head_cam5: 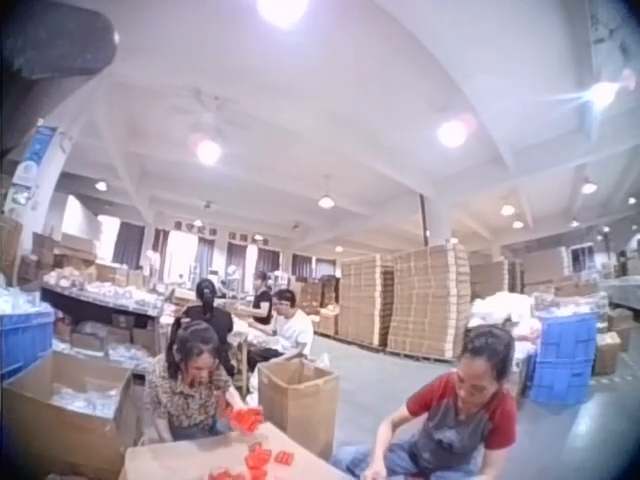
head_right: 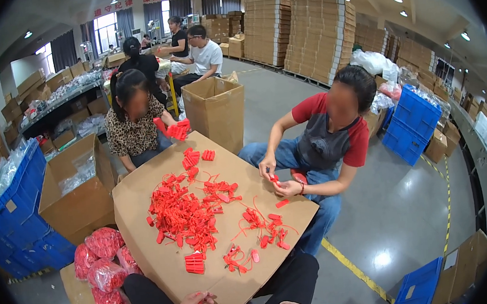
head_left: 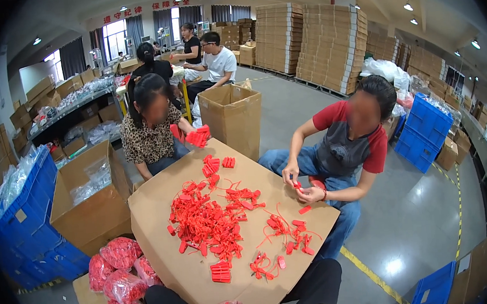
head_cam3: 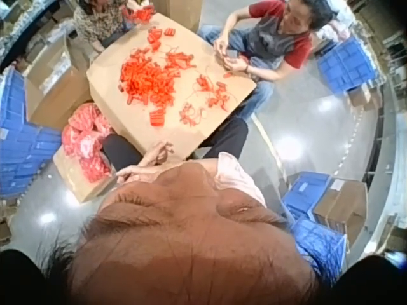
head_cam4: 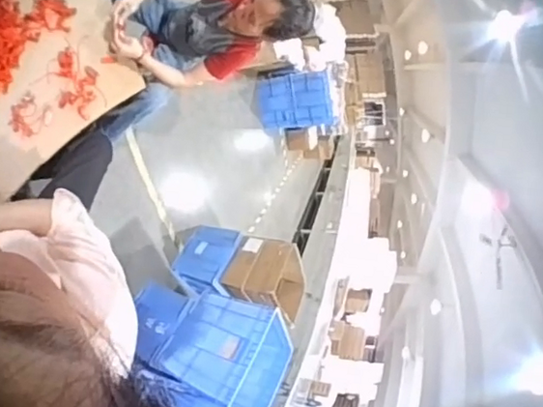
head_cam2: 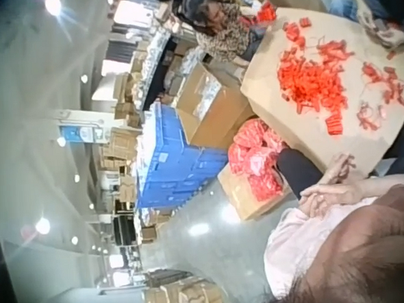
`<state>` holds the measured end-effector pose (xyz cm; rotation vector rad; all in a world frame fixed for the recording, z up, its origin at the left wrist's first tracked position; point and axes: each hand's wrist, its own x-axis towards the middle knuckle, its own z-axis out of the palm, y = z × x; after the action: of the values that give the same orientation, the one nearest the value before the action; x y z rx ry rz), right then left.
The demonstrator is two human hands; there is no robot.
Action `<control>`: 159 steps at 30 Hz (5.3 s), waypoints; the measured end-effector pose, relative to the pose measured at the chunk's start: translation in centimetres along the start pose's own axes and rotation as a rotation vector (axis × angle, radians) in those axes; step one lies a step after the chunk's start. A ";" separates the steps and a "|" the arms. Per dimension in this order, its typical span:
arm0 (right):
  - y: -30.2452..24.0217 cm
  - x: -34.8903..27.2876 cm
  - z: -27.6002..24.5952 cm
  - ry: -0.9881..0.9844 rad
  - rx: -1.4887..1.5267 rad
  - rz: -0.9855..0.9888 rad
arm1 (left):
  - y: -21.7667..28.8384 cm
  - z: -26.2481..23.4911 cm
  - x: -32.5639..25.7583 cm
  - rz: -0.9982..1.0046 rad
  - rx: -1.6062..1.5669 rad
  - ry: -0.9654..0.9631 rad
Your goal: Thread strings through small red plastic tags to assemble them.
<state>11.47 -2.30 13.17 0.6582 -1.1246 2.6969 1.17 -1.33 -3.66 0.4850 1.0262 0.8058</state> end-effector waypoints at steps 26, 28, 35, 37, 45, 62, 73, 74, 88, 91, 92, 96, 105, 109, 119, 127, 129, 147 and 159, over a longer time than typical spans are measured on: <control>2.8 -8.5 -8.3 0.823 -0.754 0.142 | -1.2 -2.4 -0.2 0.205 -0.214 0.184; 3.3 -11.5 -10.0 0.972 -0.869 0.098 | -1.1 -2.9 -0.3 0.193 -0.293 0.068; -1.4 -15.6 -12.3 1.200 -1.517 0.347 | -0.9 -3.1 -1.1 0.167 -0.378 -0.051; -2.4 -16.3 -13.1 1.211 -1.699 0.299 | -0.9 -3.2 -1.1 0.167 -0.361 -0.068; -5.9 -17.6 -15.8 1.242 -2.158 0.386 | -0.4 -2.9 -0.9 0.128 -0.379 -0.036; -7.5 -16.5 -14.9 1.172 -0.936 0.186 | 2.5 1.0 1.9 0.210 0.089 0.148; -4.1 -13.1 -12.7 1.134 -1.228 0.117 | 4.1 4.5 3.3 0.311 0.207 0.115; -4.0 -12.7 -12.6 1.138 -1.238 0.144 | 4.0 4.3 2.7 0.275 0.141 0.124; -3.8 -14.2 -14.3 0.898 -2.144 0.341 | 1.3 -1.2 -1.7 0.082 0.244 0.253; -1.3 -12.2 -13.3 0.806 -2.078 0.263 | 0.6 -1.7 -2.0 0.047 0.174 0.286; -0.3 -11.5 -12.9 0.741 -1.936 0.187 | 0.5 -1.5 -2.0 0.065 0.162 0.281; 2.6 -10.2 -12.5 0.714 -1.460 0.230 | 0.6 -1.1 -1.9 0.136 0.160 0.288; 2.7 -11.3 -12.5 0.832 -1.462 0.149 | 1.4 -0.7 -2.6 0.087 0.155 0.257; 2.4 -11.4 -12.2 0.842 -1.461 0.156 | 1.3 -0.6 -2.5 0.077 0.131 0.259; 3.3 -12.3 -13.0 0.913 -1.513 0.155 | 1.0 -1.3 -2.2 0.086 0.179 0.316; 3.2 -12.8 -11.8 0.923 -1.654 0.146 | -0.1 -2.2 -2.3 0.096 0.196 0.199; 2.3 -12.5 -11.2 0.965 -1.658 0.139 | 0.1 -2.3 -2.0 0.144 0.220 0.189; 2.4 -13.5 -11.5 1.009 -1.649 0.195 | -0.3 -2.1 -1.6 0.132 0.051 0.271; 0.4 -12.9 -11.5 1.144 -1.504 0.129 | 2.2 -0.1 -1.5 0.391 0.188 0.230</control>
<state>18.99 5.89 -0.05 -0.9997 -2.0357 1.0389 -0.14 -1.10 -1.38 0.7822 1.2463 1.1372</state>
